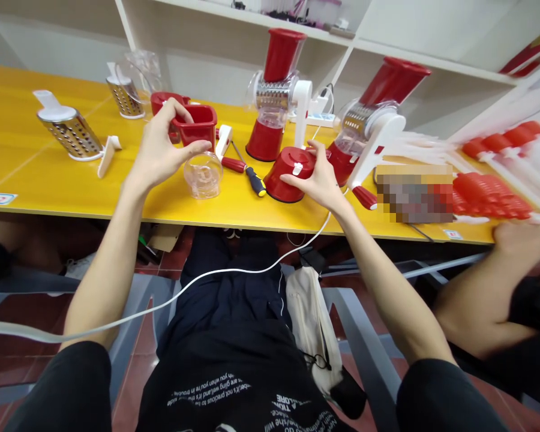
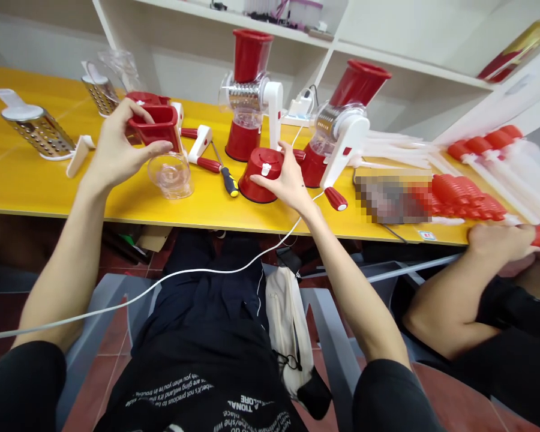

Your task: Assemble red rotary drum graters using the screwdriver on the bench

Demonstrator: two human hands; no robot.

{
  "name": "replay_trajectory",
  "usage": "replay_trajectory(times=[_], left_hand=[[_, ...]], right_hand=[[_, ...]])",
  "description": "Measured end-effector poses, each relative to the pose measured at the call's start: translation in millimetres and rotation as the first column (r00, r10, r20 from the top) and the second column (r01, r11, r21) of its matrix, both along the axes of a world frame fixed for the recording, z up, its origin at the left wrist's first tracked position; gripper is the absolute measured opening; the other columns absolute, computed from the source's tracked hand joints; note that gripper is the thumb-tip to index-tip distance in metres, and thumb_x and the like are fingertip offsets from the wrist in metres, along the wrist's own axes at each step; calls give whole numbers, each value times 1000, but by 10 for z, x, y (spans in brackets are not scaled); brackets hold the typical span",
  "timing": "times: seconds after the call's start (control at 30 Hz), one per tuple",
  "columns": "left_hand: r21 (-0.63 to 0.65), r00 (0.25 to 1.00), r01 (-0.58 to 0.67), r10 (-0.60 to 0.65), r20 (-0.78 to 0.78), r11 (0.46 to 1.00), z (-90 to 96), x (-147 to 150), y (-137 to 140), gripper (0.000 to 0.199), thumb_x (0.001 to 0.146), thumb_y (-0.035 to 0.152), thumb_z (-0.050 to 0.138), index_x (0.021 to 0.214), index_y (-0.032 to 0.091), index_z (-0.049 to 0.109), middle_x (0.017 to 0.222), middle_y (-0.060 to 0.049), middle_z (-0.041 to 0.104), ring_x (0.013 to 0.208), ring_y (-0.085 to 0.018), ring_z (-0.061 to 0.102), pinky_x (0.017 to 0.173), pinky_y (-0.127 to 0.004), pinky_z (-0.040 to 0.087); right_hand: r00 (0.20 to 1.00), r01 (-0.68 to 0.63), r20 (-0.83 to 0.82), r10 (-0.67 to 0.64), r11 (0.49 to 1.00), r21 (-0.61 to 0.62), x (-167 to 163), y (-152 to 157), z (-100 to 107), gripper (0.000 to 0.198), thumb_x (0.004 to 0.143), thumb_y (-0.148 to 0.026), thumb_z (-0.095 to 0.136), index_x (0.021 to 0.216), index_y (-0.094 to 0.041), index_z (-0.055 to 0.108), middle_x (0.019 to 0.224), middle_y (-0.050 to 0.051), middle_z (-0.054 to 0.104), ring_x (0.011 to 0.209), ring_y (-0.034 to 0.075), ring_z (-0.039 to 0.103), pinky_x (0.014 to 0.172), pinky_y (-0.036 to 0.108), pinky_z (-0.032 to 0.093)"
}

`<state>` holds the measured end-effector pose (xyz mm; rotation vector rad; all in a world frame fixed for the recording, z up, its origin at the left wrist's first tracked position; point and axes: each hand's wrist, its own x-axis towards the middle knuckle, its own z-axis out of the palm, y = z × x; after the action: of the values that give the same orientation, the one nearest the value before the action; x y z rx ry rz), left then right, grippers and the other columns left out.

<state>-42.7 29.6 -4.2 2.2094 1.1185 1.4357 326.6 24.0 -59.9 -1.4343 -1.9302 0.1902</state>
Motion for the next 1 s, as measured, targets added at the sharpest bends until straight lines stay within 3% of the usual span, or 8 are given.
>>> replay_trajectory(times=[0.23,0.37,0.53,0.7,0.73,0.8,0.83,1.0], left_hand=[[12,974,-223,223,31,975,-65,-1,72,58,69,60,90,103,23,60,118,0,70,119,-28,61,108,-51,48],[79,945,-328,327,30,941,44,-55,137,59,66,62,92,89,22,55,106,-1,70,105,-24,63,105,-50,50],[241,937,-341,350,8,908,506,39,107,65,71,79,81,77,24,47,91,-2,67,91,-21,65,94,-46,57],[326,930,-309,356,-95,893,1120,513,-80,50,72,56,88,84,22,54,93,-2,67,98,-23,70,93,-44,58],[286,919,-328,374,-124,900,1196,638,-129,52,65,51,93,85,20,57,92,-2,67,98,-24,70,92,-44,59],[306,916,-298,361,-176,904,1261,876,-212,53,80,65,79,94,17,64,97,-4,68,103,-27,72,94,-48,58],[301,915,-294,358,-185,907,1250,979,-239,54,78,67,82,93,18,64,99,-6,70,101,-29,71,92,-51,58],[248,951,-224,267,-156,942,961,1269,-221,49,75,66,87,87,26,61,107,-13,69,103,-37,67,91,-53,55]], right_hand=[[1000,-2,-30,0,998,-60,-301,-293,71,123,68,-81,72,160,-12,29,167,22,32,163,35,31,139,58,29],[994,-108,-28,106,988,-112,-280,-384,120,123,68,-84,70,161,-14,30,166,20,34,159,34,38,137,59,31],[989,128,-70,-132,990,-62,-696,-512,57,115,67,-72,81,155,-11,39,152,22,45,145,37,49,129,62,41],[949,259,-175,-263,965,-46,-1220,-553,-26,109,73,-65,81,154,-6,38,149,24,44,146,38,46,129,60,40],[946,243,-207,-249,968,-58,-1241,-549,-20,110,73,-67,79,155,-7,36,150,25,42,147,37,46,128,60,41],[940,187,-278,-195,981,-55,-1175,-536,36,116,74,-76,74,157,-9,29,153,25,39,148,34,45,129,59,41],[939,149,-311,-150,988,-25,-1097,-526,90,120,73,-81,70,159,-11,23,156,25,36,150,32,44,130,57,41],[905,-155,-375,201,977,148,-623,-411,564,132,70,-94,59,165,-27,-2,167,16,27,161,23,35,133,52,42]])
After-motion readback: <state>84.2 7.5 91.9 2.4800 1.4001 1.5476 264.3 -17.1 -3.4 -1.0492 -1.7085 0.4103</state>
